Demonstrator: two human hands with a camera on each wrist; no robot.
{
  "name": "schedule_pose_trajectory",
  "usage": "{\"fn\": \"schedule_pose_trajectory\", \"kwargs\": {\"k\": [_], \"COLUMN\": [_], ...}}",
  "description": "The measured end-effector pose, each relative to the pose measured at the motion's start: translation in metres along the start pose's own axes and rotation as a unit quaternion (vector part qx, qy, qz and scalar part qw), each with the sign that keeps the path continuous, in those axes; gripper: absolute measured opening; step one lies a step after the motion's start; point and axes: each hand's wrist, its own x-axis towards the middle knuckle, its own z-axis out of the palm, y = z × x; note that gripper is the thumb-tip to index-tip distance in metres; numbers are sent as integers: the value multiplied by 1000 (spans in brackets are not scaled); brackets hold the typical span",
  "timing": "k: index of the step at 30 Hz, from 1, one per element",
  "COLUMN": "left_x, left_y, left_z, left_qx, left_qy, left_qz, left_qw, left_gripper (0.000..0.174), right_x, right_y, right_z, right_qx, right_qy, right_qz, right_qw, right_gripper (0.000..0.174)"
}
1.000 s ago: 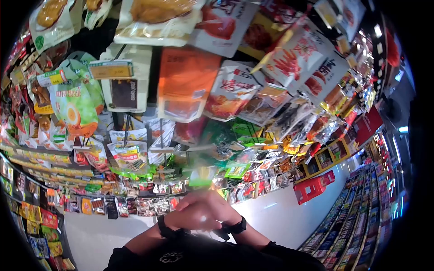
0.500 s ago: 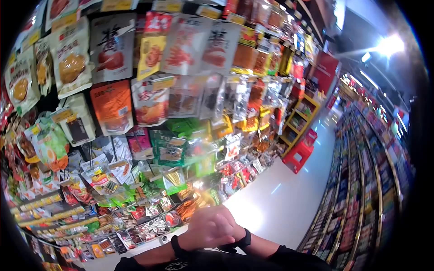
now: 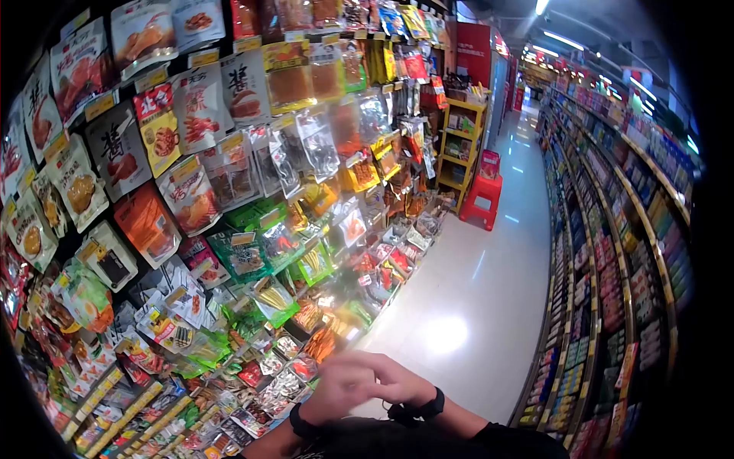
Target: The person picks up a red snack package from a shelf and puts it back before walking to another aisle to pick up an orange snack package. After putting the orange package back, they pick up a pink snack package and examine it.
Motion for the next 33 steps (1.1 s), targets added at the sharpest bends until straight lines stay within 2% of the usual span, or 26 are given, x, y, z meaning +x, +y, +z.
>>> {"fn": "schedule_pose_trajectory", "kwargs": {"k": [1,2,4,6,7,8,10,12,14,18,20,22,25,28,30,31,33], "left_x": [2,2,4,7,1,5,24,41,61,94,106,124,148,171,187,199,225], "left_y": [-5,-7,6,24,15,19,30,34,31,27,29,27,30,18,6,1,-8], "left_z": [5,11,20,30,31,32,34,46,68,124,148,168,196,226,254,264,280], "left_qx": [-144,-286,-327,-410,-444,-445,-238,-233,-203,-232,-242,-207,-221,-246,-323,-330,-382], "left_qy": [22,44,14,-26,-62,-69,-180,-222,-273,-370,-408,-474,-520,-570,-554,-561,-584], "left_qz": [-6,-13,-37,-74,-101,-108,-97,-99,-54,2,-19,18,27,6,9,10,29], "left_qw": [989,957,944,909,888,887,949,942,939,899,880,856,825,784,767,759,716], "left_gripper": [27,23,19,18,21,21,25,25,50,40,36,18,18,19,32,32,43], "right_x": [-11,-21,-39,-54,-50,-52,-63,-82,-109,-163,-189,-209,-229,-253,-269,-275,-281], "right_y": [-6,-10,-4,-5,-27,-30,-32,-38,-49,-65,-74,-81,-92,-97,-99,-100,-103], "right_z": [2,4,0,-5,-5,-8,-11,-11,-15,-21,-23,-21,-21,-39,-58,-67,-85], "right_qx": [-2,-5,1,48,87,89,32,17,-68,-147,-165,-139,-86,-137,-190,-231,-189], "right_qy": [22,44,58,3,-2,8,10,80,149,254,296,336,409,435,439,430,458], "right_qz": [-4,-7,6,61,21,20,-54,-70,-54,-56,-47,0,6,22,18,12,30], "right_qw": [1000,999,998,997,996,996,998,994,985,954,940,932,908,890,878,872,868], "right_gripper": [59,67,70,68,61,61,56,54,56,55,53,55,53,57,59,62,63]}}
